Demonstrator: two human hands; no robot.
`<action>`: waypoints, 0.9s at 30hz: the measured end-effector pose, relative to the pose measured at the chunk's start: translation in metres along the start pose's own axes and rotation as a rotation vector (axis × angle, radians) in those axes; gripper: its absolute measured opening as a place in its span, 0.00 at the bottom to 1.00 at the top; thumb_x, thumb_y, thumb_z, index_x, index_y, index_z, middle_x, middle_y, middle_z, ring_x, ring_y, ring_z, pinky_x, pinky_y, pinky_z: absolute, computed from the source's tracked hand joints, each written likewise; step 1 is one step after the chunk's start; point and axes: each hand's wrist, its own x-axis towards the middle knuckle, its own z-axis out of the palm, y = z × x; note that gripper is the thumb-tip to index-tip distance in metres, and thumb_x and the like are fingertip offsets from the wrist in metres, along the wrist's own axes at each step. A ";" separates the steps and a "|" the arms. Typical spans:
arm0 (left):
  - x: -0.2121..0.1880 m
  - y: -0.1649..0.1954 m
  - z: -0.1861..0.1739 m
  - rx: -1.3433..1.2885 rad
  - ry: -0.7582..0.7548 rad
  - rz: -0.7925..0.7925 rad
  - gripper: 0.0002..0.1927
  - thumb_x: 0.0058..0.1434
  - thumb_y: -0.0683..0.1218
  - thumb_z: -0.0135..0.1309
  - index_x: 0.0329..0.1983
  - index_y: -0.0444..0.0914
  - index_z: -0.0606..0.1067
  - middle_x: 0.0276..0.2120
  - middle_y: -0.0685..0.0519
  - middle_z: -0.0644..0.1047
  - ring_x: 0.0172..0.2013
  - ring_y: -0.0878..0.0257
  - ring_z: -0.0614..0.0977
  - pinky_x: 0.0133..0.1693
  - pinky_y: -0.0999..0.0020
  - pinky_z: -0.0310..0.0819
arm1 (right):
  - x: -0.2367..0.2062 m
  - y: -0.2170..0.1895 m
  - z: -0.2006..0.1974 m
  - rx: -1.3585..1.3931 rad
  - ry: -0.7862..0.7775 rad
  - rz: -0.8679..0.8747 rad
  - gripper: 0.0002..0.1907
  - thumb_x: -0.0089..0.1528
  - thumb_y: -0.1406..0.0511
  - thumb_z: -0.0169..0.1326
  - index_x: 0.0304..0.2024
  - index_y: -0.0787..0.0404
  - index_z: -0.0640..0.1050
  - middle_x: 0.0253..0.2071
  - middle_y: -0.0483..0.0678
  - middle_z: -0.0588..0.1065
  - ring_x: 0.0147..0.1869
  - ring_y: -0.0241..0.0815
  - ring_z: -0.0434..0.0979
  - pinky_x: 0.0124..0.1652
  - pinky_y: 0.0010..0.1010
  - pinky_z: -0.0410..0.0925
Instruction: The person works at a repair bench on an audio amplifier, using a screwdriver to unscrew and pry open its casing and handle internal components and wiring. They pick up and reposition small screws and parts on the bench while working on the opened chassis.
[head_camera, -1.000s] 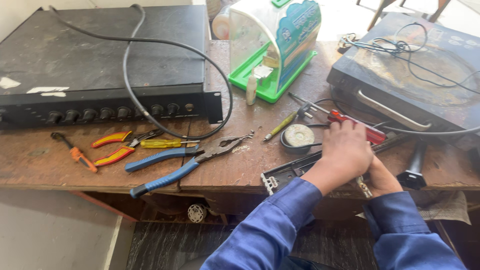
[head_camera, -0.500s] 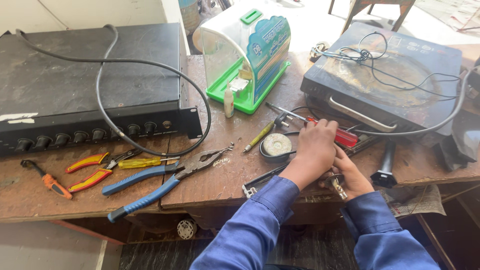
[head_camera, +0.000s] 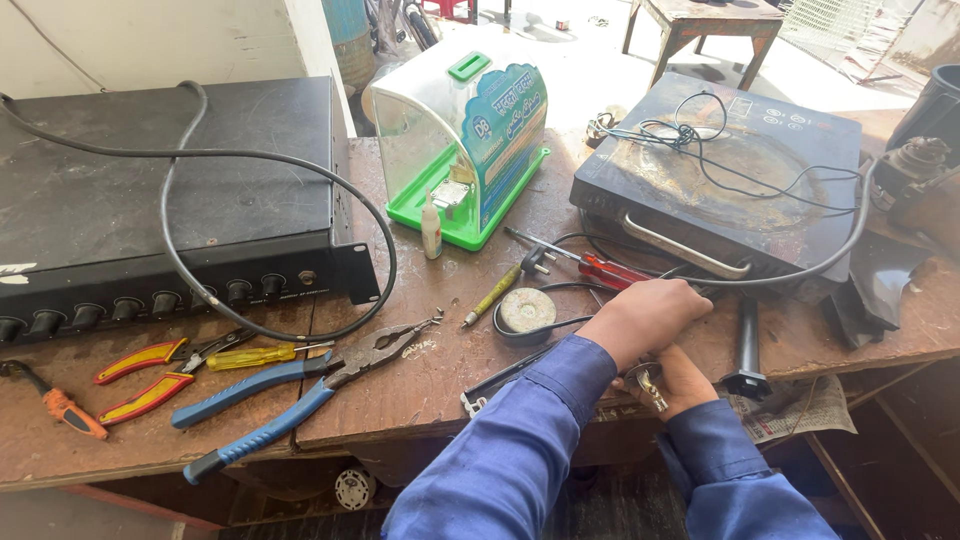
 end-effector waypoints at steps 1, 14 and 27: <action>0.001 0.001 0.000 0.032 0.002 0.023 0.10 0.52 0.38 0.56 0.37 0.40 0.78 0.35 0.49 0.81 0.44 0.50 0.84 0.43 0.57 0.80 | -0.001 0.000 0.000 0.004 0.004 0.000 0.28 0.63 0.63 0.55 0.66 0.50 0.68 0.32 0.43 0.74 0.25 0.31 0.72 0.25 0.32 0.73; 0.005 0.014 0.011 0.261 -0.037 0.033 0.05 0.50 0.38 0.59 0.28 0.39 0.82 0.32 0.47 0.82 0.37 0.51 0.86 0.37 0.59 0.82 | -0.006 0.000 -0.001 0.018 0.010 -0.012 0.27 0.63 0.63 0.55 0.65 0.53 0.68 0.32 0.45 0.74 0.25 0.32 0.72 0.25 0.32 0.72; -0.043 0.023 -0.061 0.141 0.339 -0.024 0.22 0.43 0.34 0.59 0.44 0.32 0.71 0.41 0.42 0.75 0.45 0.46 0.81 0.42 0.59 0.81 | 0.007 -0.004 0.015 -0.042 -0.022 0.006 0.25 0.63 0.63 0.55 0.63 0.57 0.68 0.31 0.48 0.74 0.25 0.33 0.72 0.26 0.31 0.72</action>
